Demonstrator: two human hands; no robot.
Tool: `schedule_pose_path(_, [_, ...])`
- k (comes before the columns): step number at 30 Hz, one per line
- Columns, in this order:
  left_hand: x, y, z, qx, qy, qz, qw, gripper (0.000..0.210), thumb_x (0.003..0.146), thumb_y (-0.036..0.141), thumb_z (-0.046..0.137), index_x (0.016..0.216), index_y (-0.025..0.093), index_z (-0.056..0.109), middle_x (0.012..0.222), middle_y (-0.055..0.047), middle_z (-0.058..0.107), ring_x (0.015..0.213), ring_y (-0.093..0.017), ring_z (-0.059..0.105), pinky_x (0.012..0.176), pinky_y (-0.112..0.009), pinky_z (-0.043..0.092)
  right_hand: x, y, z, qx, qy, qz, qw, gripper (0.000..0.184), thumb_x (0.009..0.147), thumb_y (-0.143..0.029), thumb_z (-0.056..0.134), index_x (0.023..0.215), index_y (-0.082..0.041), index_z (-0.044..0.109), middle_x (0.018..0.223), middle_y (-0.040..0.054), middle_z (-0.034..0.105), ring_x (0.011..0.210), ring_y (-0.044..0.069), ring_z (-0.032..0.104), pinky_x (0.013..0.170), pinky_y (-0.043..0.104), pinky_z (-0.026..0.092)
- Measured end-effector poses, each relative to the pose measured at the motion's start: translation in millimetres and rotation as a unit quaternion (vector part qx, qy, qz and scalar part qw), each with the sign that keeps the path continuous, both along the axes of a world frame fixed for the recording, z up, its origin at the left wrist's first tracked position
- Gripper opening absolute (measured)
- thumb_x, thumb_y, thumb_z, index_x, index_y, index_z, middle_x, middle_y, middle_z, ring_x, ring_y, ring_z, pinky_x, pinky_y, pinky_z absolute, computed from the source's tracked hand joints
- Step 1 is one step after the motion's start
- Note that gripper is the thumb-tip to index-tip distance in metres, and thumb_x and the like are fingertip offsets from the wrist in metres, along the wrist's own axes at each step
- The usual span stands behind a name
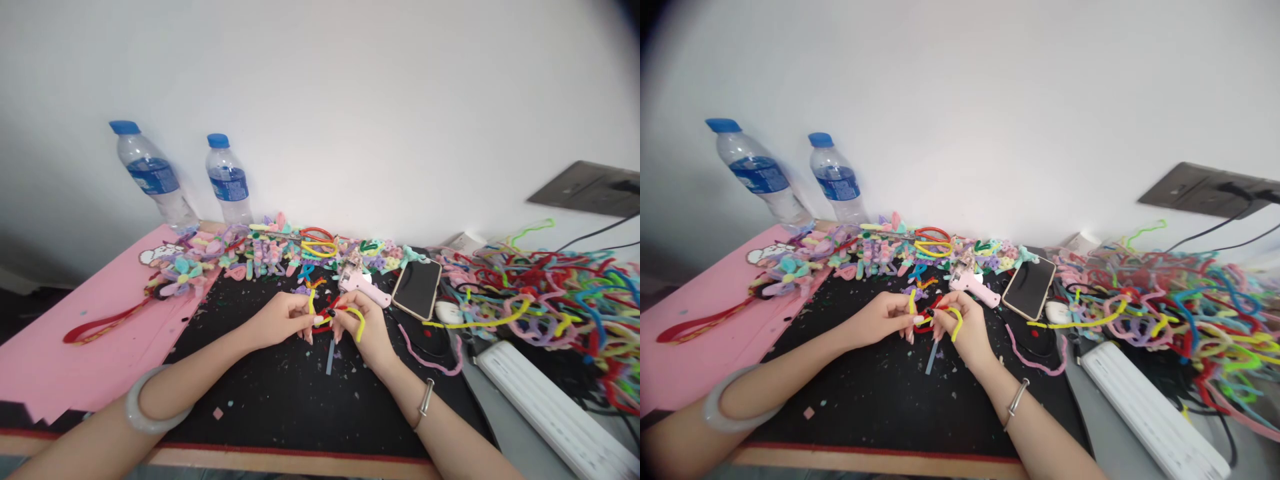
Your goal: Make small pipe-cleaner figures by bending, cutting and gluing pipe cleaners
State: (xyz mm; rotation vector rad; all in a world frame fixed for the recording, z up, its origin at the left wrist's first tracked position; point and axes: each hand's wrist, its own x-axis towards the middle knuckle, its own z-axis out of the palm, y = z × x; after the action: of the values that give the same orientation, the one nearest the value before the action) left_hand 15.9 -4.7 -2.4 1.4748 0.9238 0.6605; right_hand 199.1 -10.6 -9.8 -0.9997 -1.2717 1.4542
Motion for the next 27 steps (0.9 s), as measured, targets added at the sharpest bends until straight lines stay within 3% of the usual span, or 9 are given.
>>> schedule_pose_path(9, [-1.2,-1.4,3.3,0.026,0.031,-0.038,0.998,0.024,0.081,0.031,0.056,0.067,0.012,0.054,0.055,-0.002,0.064,0.05,-0.011,0.059,0.048,-0.018,0.043,0.0,0.5,1.8,0.01,-0.023,0.013,1.0,0.018,0.078,-0.03,0.06,0.087,-0.018,0.05,0.049,-0.0073,0.053,0.037,0.007,0.045,0.037,0.018,0.035])
schedule_pose_path(12, [-0.8,-1.5,2.0,0.023,0.031,-0.04,0.998,0.024,0.081,0.031,0.057,0.067,0.012,0.055,0.056,-0.002,0.065,0.051,-0.011,0.06,0.049,-0.018,0.044,0.6,0.1,1.9,0.013,-0.048,0.017,0.999,0.016,0.079,-0.031,0.059,0.082,-0.018,0.051,0.049,-0.0072,0.05,0.037,0.007,0.042,0.038,0.018,0.033])
schedule_pose_path(21, [2.7,3.7,-2.7,0.014,-0.072,0.111,0.991,0.021,0.077,0.029,0.061,0.091,0.013,0.059,0.076,-0.004,0.068,0.068,-0.016,0.065,0.056,-0.022,0.052,1.8,1.9,0.5,0.023,-0.042,-0.058,0.997,0.019,0.078,-0.033,0.061,0.074,-0.018,0.049,0.05,-0.0066,0.051,0.039,0.006,0.04,0.039,0.018,0.031])
schedule_pose_path(27, [4.3,0.0,-2.5,0.01,-0.089,0.171,0.981,0.019,0.074,0.027,0.065,0.085,0.015,0.054,0.065,0.001,0.065,0.057,-0.012,0.061,0.055,-0.022,0.052,0.3,0.7,-1.4,0.023,-0.034,-0.034,0.999,0.02,0.077,-0.032,0.061,0.071,-0.018,0.049,0.051,-0.0057,0.053,0.039,0.006,0.041,0.038,0.019,0.032])
